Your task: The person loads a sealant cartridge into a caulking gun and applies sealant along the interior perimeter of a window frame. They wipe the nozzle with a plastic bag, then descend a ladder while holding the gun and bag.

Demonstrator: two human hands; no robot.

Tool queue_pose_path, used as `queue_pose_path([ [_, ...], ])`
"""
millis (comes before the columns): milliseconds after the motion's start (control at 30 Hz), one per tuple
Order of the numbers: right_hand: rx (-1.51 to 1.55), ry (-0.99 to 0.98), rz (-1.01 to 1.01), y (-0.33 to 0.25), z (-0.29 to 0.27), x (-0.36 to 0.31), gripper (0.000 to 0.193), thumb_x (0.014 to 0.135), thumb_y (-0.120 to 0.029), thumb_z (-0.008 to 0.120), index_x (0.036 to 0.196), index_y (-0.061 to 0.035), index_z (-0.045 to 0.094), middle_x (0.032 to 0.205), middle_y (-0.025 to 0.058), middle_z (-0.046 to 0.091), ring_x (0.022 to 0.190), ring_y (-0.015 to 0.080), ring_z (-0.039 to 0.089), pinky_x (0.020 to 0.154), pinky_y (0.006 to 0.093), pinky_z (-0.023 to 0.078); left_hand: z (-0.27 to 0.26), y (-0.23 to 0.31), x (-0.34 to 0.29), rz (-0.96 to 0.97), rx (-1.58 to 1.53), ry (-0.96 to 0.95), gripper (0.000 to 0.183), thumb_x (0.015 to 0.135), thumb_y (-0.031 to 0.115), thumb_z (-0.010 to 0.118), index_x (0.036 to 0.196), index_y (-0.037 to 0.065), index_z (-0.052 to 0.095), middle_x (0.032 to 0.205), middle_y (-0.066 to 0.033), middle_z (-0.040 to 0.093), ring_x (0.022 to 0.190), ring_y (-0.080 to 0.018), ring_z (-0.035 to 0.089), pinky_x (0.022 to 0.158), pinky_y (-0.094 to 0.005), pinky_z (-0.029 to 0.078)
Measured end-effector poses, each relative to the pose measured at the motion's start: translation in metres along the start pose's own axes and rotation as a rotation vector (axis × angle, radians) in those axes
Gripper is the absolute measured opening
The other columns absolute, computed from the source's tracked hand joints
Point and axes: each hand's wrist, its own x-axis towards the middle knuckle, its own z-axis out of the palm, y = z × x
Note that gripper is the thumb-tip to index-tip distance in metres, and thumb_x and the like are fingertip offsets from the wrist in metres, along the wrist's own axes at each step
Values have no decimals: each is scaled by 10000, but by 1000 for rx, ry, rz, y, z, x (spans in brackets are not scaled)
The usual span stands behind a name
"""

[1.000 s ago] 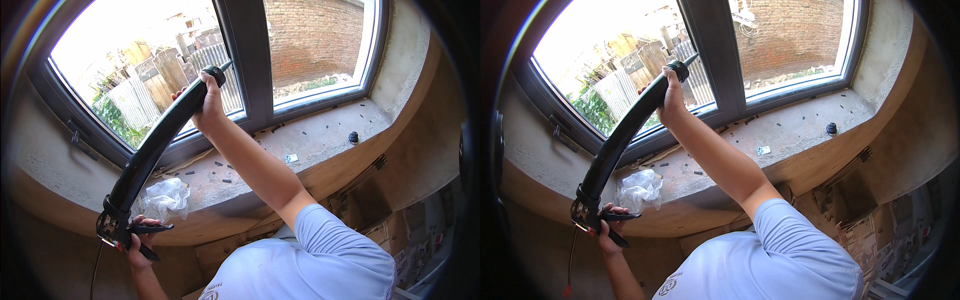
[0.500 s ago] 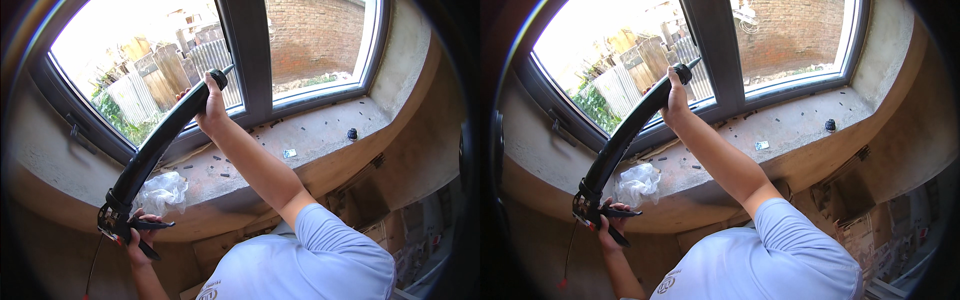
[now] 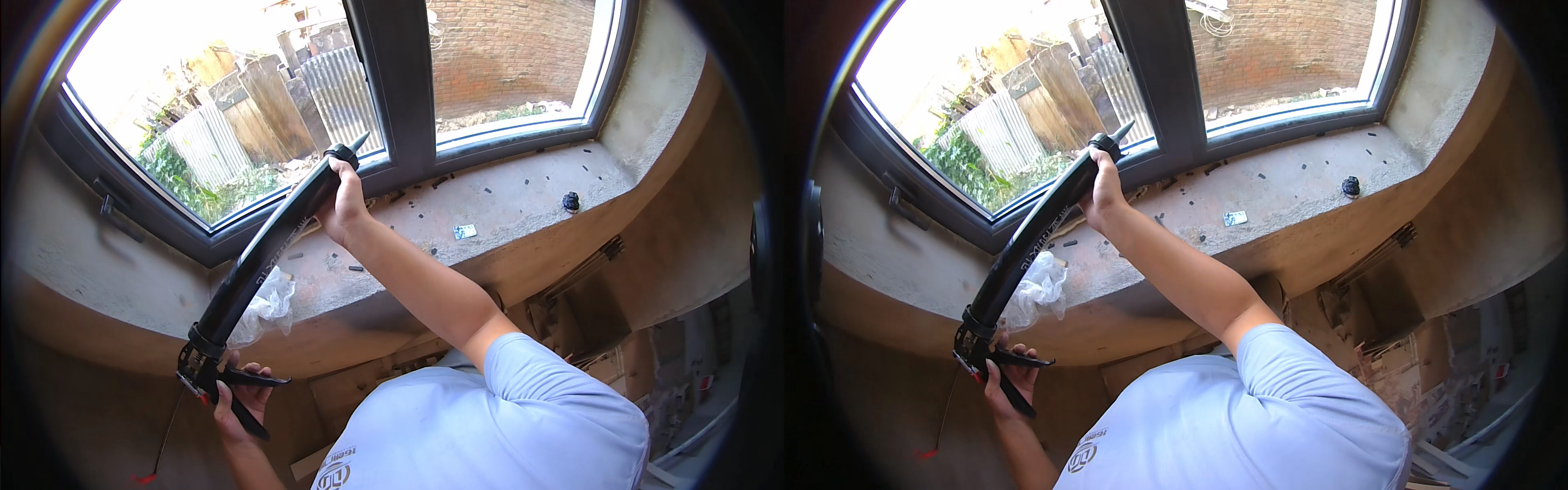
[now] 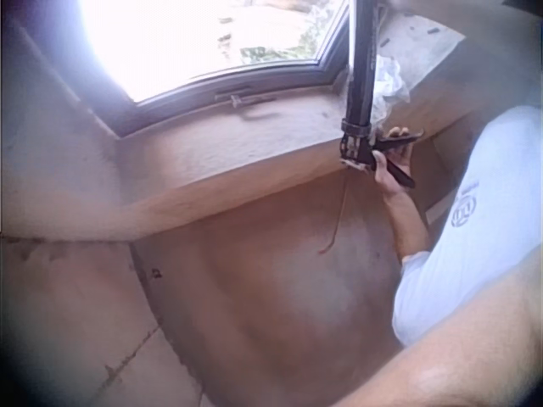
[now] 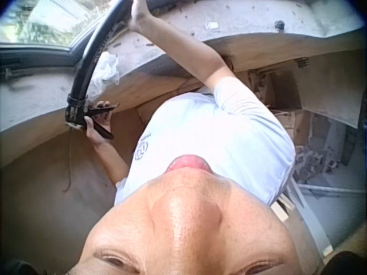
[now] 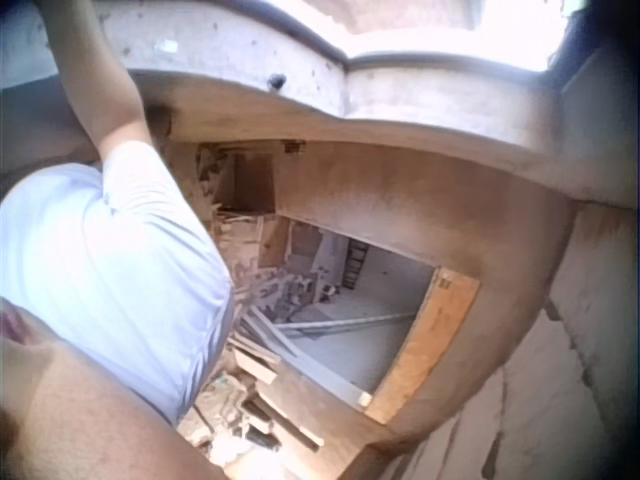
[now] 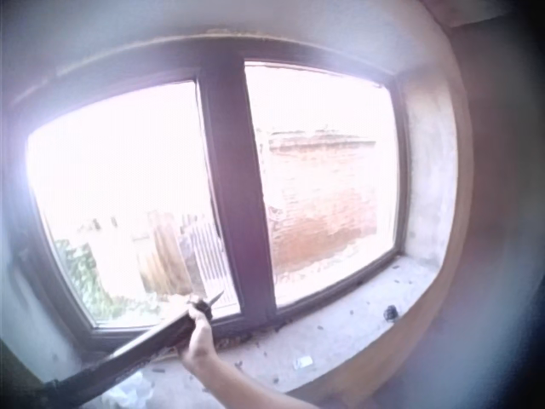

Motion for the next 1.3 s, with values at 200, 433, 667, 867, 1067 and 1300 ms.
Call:
queue_pose_path([
  [200, -225, 83, -53, 9, -13, -14, 318, 1051, -389, 593, 1149, -87, 592, 973, 90, 694, 886, 257, 705, 827, 438, 581, -6, -10, -13, -19, -73, 68, 675, 1050, 430, 578, 1572, 67, 351, 1335, -237, 606, 1291, -410, 598, 1076, -509, 539],
  [433, -460, 349, -85, 5, -9, -22, 517, 902, -489, 795, 1149, -99, 560, 963, 35, 655, 809, 165, 683, 679, 391, 605, -14, -17, -9, 44, 191, -70, 694, 1049, 414, 592, 1594, 83, 318, 1383, -198, 575, 1303, -389, 588, 1099, -506, 521],
  [667, -428, 266, -107, 1, -12, -21, 558, 916, -574, 729, 1163, -102, 563, 957, 34, 664, 864, 182, 692, 776, 389, 599, -15, -21, -6, -40, -54, -4, 714, 1037, 430, 604, 1576, 47, 335, 1356, -237, 602, 1298, -413, 595, 1087, -528, 528],
  [867, -148, 4, -11, -7, -28, -20, 423, 1042, -456, 577, 1176, -55, 564, 1036, 146, 706, 1006, 298, 723, 907, 473, 590, -17, -22, -10, -91, -158, 52, 699, 1048, 438, 579, 1588, 68, 330, 1365, -225, 609, 1294, -409, 601, 1079, -530, 534],
  [1067, -403, 361, -23, -3, -32, -19, 535, 981, -496, 691, 1190, -20, 567, 1078, 109, 653, 922, 228, 681, 801, 446, 604, -16, -20, -1, 1, 200, -50, 736, 1022, 403, 642, 1574, 25, 333, 1358, -219, 603, 1291, -401, 607, 1081, -501, 535],
  [1300, -519, 467, -38, -11, -33, -14, 900, 859, -622, 783, 1396, 1, 418, 1253, 135, 568, 1038, 227, 613, 848, 449, 574, -11, -28, 6, -25, 124, -54, 704, 1032, 379, 630, 1560, 13, 345, 1348, -228, 597, 1291, -408, 603, 1081, -510, 534],
])
